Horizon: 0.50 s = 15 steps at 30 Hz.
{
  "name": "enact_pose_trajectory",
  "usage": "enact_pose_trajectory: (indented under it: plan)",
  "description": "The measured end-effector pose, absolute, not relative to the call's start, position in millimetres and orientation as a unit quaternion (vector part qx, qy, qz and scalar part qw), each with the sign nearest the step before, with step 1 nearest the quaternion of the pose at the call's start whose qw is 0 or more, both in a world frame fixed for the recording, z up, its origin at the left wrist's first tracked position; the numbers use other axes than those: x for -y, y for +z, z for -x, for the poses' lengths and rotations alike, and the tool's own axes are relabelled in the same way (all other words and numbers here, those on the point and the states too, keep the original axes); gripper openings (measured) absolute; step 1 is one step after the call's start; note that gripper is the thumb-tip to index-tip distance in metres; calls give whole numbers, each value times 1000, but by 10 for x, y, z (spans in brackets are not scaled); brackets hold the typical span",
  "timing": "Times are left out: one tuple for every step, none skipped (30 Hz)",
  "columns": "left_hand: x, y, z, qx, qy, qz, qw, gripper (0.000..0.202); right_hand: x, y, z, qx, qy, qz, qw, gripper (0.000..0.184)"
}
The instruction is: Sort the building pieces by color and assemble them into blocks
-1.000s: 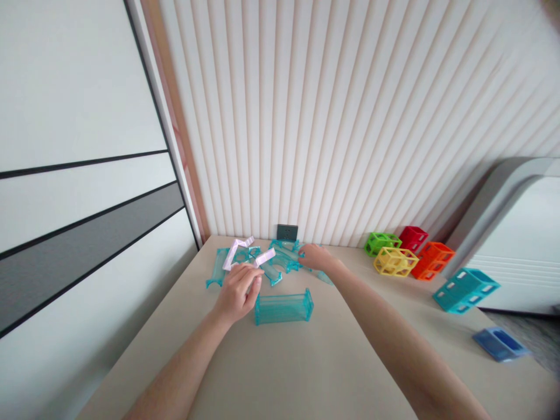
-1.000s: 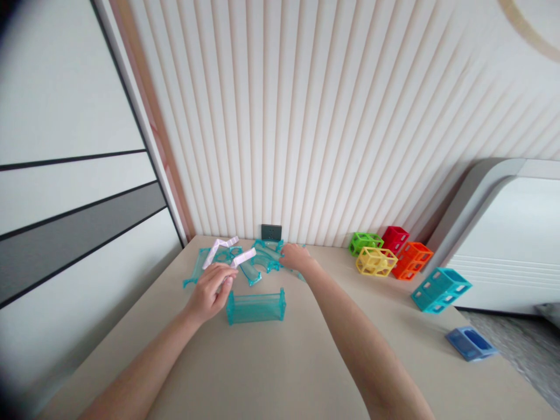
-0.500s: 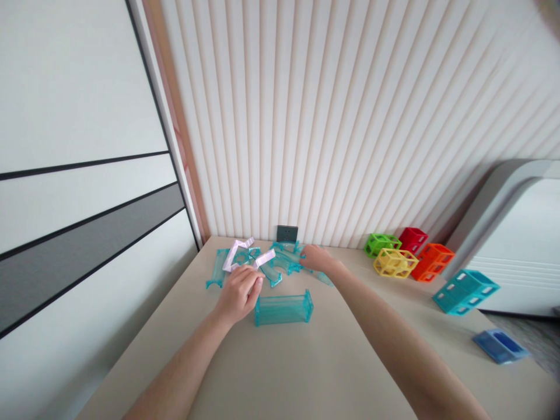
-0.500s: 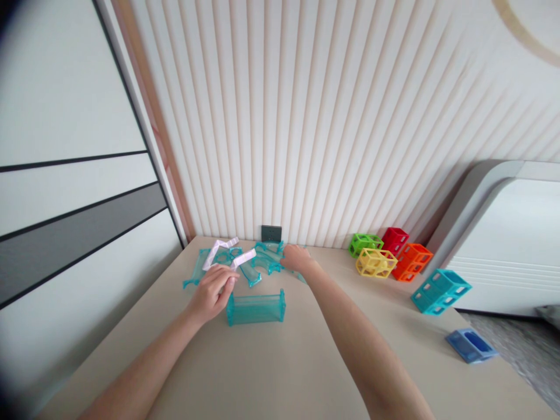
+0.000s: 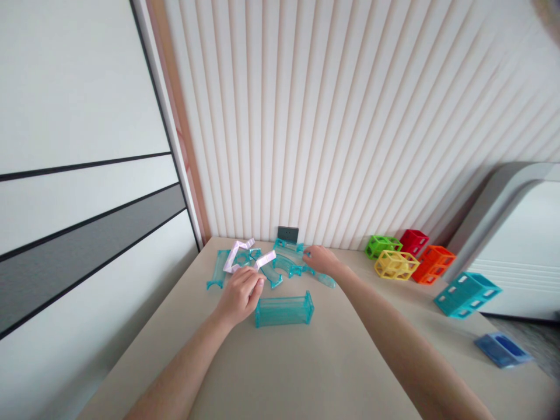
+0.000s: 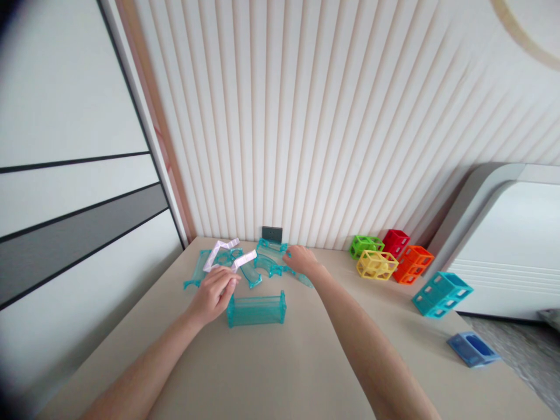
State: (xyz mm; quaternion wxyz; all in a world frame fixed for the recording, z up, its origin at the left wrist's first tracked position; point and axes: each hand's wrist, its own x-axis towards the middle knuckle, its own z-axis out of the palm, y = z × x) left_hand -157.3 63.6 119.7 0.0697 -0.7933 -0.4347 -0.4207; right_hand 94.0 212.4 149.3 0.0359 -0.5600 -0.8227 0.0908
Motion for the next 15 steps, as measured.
enact_pose_trajectory:
  plan:
    - [-637, 1194, 1574, 436, -420, 793, 70, 21, -2127, 1493, -953, 821, 96, 561, 43, 29]
    - [-638, 1190, 1575, 436, -419, 793, 70, 21, -2128, 1493, -963, 819, 101, 562, 51, 31]
    - [-640, 1186, 1577, 437, -418, 793, 70, 21, -2130, 1494, -971, 817, 108, 564, 59, 31]
    - [-642, 1183, 1579, 437, -418, 793, 69, 22, -2132, 1493, -977, 814, 114, 565, 67, 32]
    - [-644, 1180, 1580, 437, -418, 793, 69, 22, -2134, 1493, -982, 811, 122, 567, 74, 32]
    - [-645, 1179, 1581, 437, -419, 793, 68, 22, -2138, 1492, -985, 808, 130, 569, 83, 33]
    - [-647, 1179, 1582, 436, -419, 793, 68, 22, -2144, 1492, -989, 804, 139, 570, 91, 33]
    - [-648, 1179, 1581, 435, -420, 794, 67, 22, -2151, 1492, -993, 800, 150, 573, 99, 34]
    - [-649, 1180, 1580, 434, -421, 794, 67, 22, -2161, 1491, -998, 795, 161, 575, 107, 34]
    - [-650, 1182, 1579, 433, -421, 794, 66, 22, -2171, 1491, -1005, 789, 174, 578, 116, 35]
    - [-651, 1182, 1577, 432, -421, 795, 67, 22, -2184, 1489, -1013, 782, 188, 581, 124, 35]
    - [-652, 1182, 1576, 432, -421, 795, 67, 22, -2196, 1486, -1022, 775, 204, 583, 133, 35]
    - [-653, 1181, 1575, 431, -420, 796, 67, 22, -2210, 1480, -1032, 767, 221, 585, 141, 34]
    - [-655, 1179, 1575, 431, -420, 796, 67, 22, -2223, 1471, -1043, 759, 238, 588, 150, 34]
    - [-655, 1177, 1576, 431, -419, 796, 67, 23, -2237, 1459, -1053, 749, 256, 590, 159, 33]
